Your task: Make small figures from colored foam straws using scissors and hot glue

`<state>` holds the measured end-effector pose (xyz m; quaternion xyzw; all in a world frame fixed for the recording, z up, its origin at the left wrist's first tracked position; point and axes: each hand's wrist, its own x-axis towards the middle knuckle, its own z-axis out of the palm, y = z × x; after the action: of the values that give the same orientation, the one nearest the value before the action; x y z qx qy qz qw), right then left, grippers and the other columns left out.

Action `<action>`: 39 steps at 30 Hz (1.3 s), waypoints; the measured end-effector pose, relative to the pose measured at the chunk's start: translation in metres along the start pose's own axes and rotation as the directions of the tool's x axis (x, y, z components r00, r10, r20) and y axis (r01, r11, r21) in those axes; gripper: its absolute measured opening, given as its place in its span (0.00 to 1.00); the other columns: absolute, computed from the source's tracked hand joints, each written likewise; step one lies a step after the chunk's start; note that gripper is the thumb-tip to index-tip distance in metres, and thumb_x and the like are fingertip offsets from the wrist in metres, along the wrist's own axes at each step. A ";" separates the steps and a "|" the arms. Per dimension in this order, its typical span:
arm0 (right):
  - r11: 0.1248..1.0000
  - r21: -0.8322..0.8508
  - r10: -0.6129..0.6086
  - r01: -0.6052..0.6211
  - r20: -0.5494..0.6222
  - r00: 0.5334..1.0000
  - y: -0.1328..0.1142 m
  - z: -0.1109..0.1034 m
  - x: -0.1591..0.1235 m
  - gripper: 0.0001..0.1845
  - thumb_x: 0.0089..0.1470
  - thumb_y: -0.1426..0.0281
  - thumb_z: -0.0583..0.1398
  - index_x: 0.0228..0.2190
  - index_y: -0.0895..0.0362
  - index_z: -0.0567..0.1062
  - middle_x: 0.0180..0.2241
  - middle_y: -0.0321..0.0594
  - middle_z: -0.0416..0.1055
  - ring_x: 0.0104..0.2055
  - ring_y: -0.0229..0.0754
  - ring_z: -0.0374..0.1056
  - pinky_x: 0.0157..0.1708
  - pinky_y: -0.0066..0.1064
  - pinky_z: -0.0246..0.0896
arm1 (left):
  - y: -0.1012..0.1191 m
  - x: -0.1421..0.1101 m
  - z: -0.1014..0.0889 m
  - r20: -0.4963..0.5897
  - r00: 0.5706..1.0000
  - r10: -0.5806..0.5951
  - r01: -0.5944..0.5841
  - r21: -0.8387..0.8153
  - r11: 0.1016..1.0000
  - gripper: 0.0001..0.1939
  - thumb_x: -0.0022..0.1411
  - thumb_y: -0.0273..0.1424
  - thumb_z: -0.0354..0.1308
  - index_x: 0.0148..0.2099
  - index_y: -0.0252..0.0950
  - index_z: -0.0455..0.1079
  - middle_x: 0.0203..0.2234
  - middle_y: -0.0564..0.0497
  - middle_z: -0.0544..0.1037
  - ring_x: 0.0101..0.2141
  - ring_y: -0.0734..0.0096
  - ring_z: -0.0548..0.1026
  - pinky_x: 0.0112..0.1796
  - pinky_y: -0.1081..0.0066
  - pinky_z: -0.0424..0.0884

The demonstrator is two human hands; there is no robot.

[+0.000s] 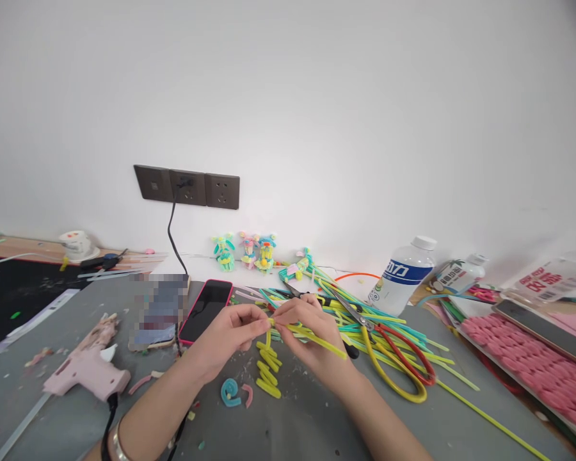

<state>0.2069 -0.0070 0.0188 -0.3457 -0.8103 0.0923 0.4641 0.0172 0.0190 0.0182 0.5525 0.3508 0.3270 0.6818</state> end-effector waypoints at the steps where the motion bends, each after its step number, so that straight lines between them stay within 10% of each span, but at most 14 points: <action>1: 1.000 -0.010 -0.011 0.011 -0.020 1.000 -0.001 0.001 0.000 0.09 0.60 0.79 0.56 0.33 0.52 0.68 0.32 0.37 0.76 0.33 0.41 0.73 0.37 0.37 0.55 | 0.000 0.000 0.000 -0.014 1.000 0.008 -0.008 -0.004 1.000 0.17 0.57 0.45 0.65 0.30 0.35 0.71 0.21 0.57 0.60 0.21 0.78 0.52 0.23 0.73 0.48; 25: 0.996 -0.077 0.021 -0.035 -0.172 0.985 -0.013 0.020 -0.008 0.10 0.63 0.75 0.53 0.38 0.53 0.74 0.29 0.37 0.77 0.29 0.41 0.70 0.38 0.39 0.58 | -0.009 0.004 0.021 -0.256 0.967 0.012 -0.115 -0.392 0.913 0.21 0.48 0.41 0.72 0.24 0.34 0.65 0.20 0.58 0.61 0.23 0.79 0.57 0.24 0.78 0.58; 33: 0.743 0.529 0.628 -0.411 -0.338 0.701 0.013 0.017 -0.005 0.29 0.66 0.51 0.47 0.22 0.54 0.71 0.15 0.34 0.62 0.19 0.39 0.60 0.23 0.32 0.57 | -0.005 0.009 0.010 -0.403 0.915 0.019 -0.238 -0.502 0.832 0.20 0.47 0.37 0.73 0.29 0.36 0.64 0.21 0.59 0.66 0.24 0.80 0.64 0.21 0.80 0.61; 36: 0.701 0.559 0.625 -0.442 -0.185 0.758 0.017 0.019 -0.004 0.31 0.67 0.51 0.41 0.28 0.55 0.73 0.16 0.34 0.62 0.19 0.40 0.60 0.21 0.31 0.56 | -0.007 0.011 0.008 -0.392 0.920 -0.026 -0.219 -0.566 0.795 0.19 0.47 0.35 0.74 0.32 0.37 0.66 0.22 0.59 0.68 0.24 0.80 0.68 0.22 0.81 0.64; 39: 0.852 0.344 0.465 -0.396 -0.149 0.872 0.010 0.023 -0.006 0.20 0.67 0.59 0.47 0.34 0.55 0.73 0.22 0.36 0.67 0.25 0.42 0.64 0.26 0.33 0.61 | -0.008 0.011 0.010 -0.318 0.947 -0.041 -0.164 -0.589 0.791 0.17 0.49 0.34 0.73 0.33 0.36 0.68 0.23 0.58 0.71 0.25 0.80 0.70 0.23 0.82 0.67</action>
<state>0.1948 0.0002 -0.0029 -0.4523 -0.6291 0.2774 0.5681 0.0323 0.0213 0.0103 0.2559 0.3123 0.5281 0.7470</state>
